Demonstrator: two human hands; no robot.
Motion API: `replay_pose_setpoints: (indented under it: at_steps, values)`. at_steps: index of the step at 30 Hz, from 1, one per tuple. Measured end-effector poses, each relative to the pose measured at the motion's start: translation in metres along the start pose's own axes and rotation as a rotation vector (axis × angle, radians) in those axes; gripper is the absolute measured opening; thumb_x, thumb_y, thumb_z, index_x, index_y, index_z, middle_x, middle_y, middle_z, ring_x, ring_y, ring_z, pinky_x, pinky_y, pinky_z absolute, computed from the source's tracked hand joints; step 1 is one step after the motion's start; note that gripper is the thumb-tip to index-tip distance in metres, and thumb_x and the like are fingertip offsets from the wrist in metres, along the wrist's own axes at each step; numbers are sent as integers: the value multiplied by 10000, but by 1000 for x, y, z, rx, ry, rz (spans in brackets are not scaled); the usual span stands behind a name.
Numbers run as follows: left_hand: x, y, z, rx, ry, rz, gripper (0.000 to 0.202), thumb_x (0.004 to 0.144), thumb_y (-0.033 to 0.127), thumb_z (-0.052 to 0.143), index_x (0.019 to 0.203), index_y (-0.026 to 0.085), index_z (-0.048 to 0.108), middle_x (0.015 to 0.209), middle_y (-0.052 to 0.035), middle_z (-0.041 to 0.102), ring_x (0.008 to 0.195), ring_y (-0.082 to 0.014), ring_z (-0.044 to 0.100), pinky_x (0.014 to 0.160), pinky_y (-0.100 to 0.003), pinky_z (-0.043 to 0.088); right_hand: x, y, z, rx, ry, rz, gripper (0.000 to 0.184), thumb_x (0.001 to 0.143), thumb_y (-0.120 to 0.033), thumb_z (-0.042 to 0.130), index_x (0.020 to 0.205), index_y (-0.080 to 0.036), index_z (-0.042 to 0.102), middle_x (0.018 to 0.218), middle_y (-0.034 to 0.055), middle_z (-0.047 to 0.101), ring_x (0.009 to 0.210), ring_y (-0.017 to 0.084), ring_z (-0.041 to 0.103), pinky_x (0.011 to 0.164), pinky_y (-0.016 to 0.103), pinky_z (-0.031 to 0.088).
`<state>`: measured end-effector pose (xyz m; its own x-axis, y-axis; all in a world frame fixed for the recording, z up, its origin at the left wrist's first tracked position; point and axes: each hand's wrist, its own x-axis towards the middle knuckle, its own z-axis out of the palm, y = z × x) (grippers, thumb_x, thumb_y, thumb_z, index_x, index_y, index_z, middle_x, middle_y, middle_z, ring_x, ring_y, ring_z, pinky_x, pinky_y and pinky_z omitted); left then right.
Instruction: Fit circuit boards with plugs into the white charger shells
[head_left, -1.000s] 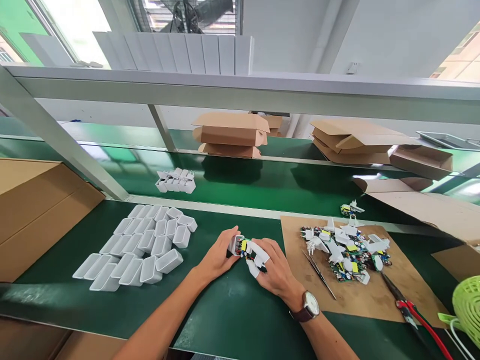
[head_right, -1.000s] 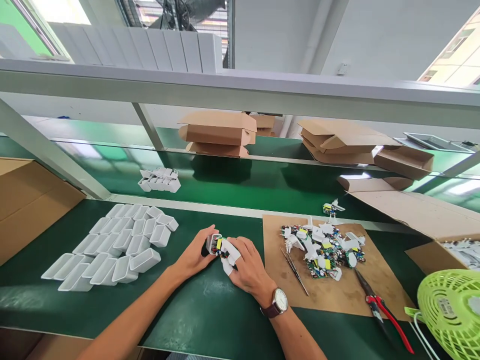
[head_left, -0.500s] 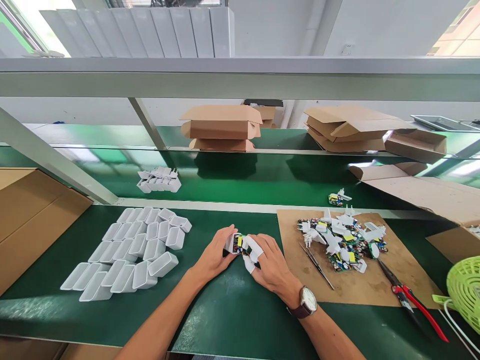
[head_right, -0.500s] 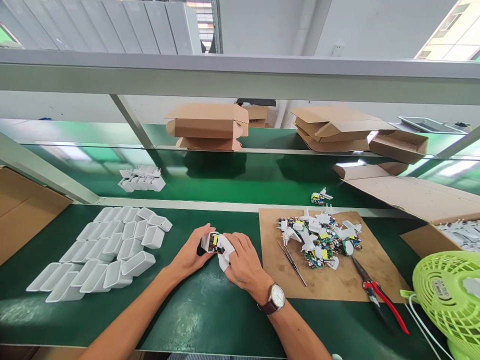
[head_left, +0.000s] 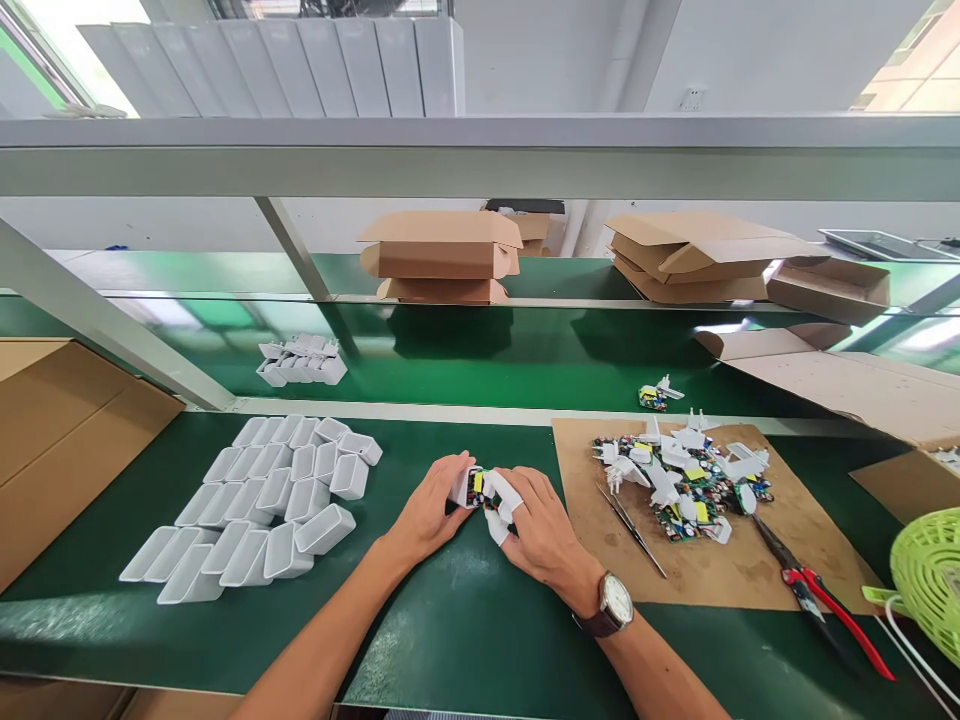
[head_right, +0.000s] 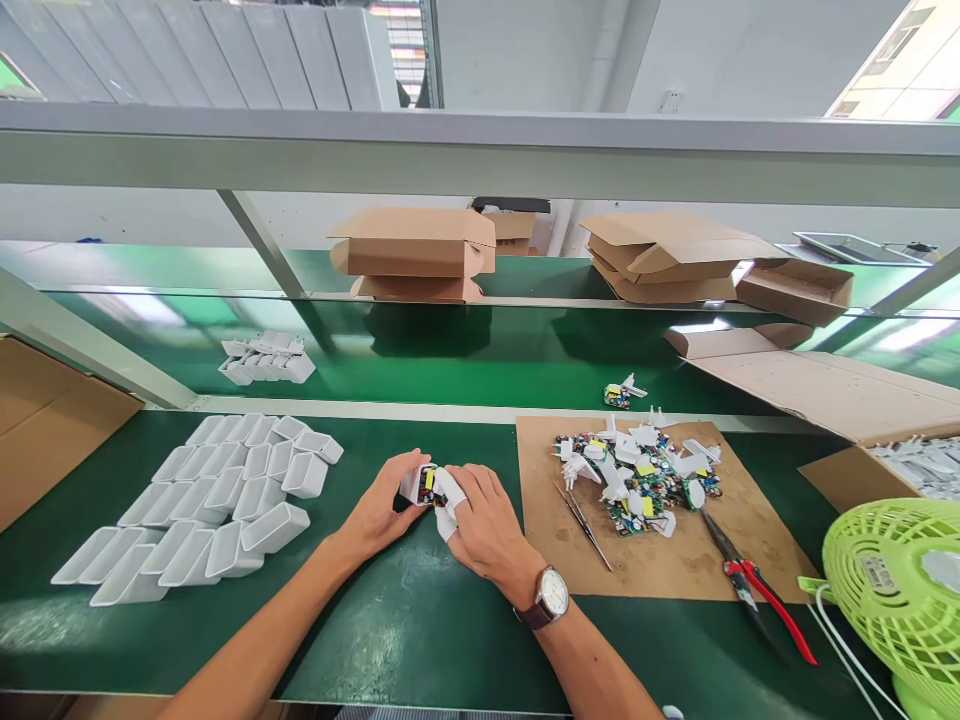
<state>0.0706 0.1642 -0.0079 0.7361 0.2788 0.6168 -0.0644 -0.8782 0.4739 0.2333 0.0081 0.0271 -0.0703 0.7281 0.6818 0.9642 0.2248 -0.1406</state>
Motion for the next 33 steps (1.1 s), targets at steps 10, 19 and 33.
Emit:
replay_pose_setpoints:
  at_steps: [10, 19, 33]
  values:
    - [-1, -1, 1, -23, -12, -40, 743, 967, 227, 643, 1596, 277, 252, 1362, -155, 635, 1286, -293, 616, 1058, -504, 550, 1, -3, -4, 30, -28, 44, 682, 838, -34, 520, 1506, -89, 392, 1266, 212, 648, 1131, 335, 575, 899, 540, 573]
    - [-2, -4, 1, 17, -21, -50, 731, 960, 261, 660, 1581, 270, 273, 1347, -154, 647, 1275, -296, 630, 1067, -501, 544, 0, -2, 0, 30, -26, 59, 632, 855, -36, 522, 1476, -107, 419, 1285, 202, 647, 1149, 331, 576, 902, 542, 569]
    - [-4, -2, -1, 39, -49, -107, 719, 946, 257, 666, 1560, 267, 291, 1351, -152, 635, 1271, -303, 627, 1078, -522, 528, -3, -3, 4, 19, -28, 54, 498, 864, -42, 562, 1355, -126, 539, 1333, 204, 639, 1200, 334, 565, 926, 557, 560]
